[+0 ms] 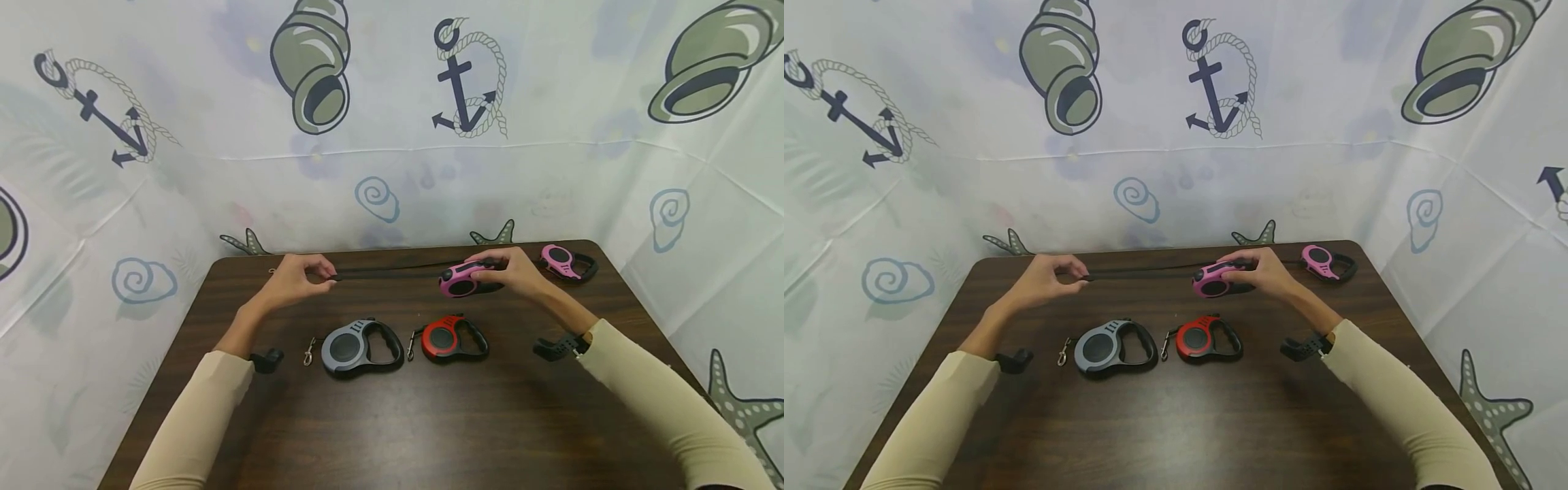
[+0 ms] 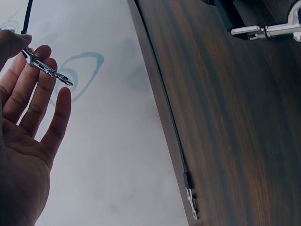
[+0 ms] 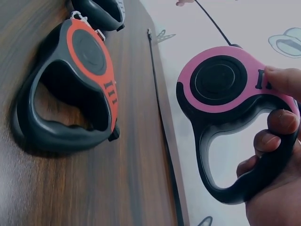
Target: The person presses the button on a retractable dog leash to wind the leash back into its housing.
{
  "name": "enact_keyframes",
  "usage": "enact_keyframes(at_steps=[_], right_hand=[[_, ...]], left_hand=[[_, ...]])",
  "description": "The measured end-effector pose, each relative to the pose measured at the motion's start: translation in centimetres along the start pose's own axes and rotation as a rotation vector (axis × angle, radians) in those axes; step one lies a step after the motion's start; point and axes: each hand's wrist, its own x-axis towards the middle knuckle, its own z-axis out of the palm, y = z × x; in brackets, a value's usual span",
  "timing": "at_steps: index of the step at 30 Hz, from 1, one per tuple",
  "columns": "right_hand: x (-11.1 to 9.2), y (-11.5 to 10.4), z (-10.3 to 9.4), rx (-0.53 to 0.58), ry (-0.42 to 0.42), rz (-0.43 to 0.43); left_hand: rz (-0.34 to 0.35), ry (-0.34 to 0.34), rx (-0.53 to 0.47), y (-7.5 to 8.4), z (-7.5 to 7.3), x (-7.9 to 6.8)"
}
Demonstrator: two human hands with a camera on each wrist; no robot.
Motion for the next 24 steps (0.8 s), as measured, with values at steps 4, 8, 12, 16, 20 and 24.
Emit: enact_keyframes(at_steps=[4, 8, 12, 16, 20, 24], right_hand=[[0.4, 0.1, 0.5, 0.027, -0.007, -0.013], [0.7, 0.2, 1.1, 0.019, -0.011, -0.018], [1.0, 0.2, 1.6, 0.019, -0.016, -0.009], [1.3, 0.2, 2.0, 0.047, -0.029, -0.002], [1.6, 0.3, 2.3, 0.051, -0.031, -0.001], [1.8, 0.2, 2.7, 0.042, -0.028, 0.008]], left_hand=[[0.001, 0.008, -0.006, 0.2, 0.4, 0.1], [-0.011, 0.01, -0.022, 0.4, 0.7, 0.2], [-0.02, 0.008, -0.03, 0.5, 1.0, 0.4], [-0.013, 0.011, -0.032, 0.6, 1.3, 0.6], [-0.011, 0.016, -0.039, 0.7, 1.5, 0.7], [-0.03, 0.011, -0.045, 0.9, 1.8, 0.8]])
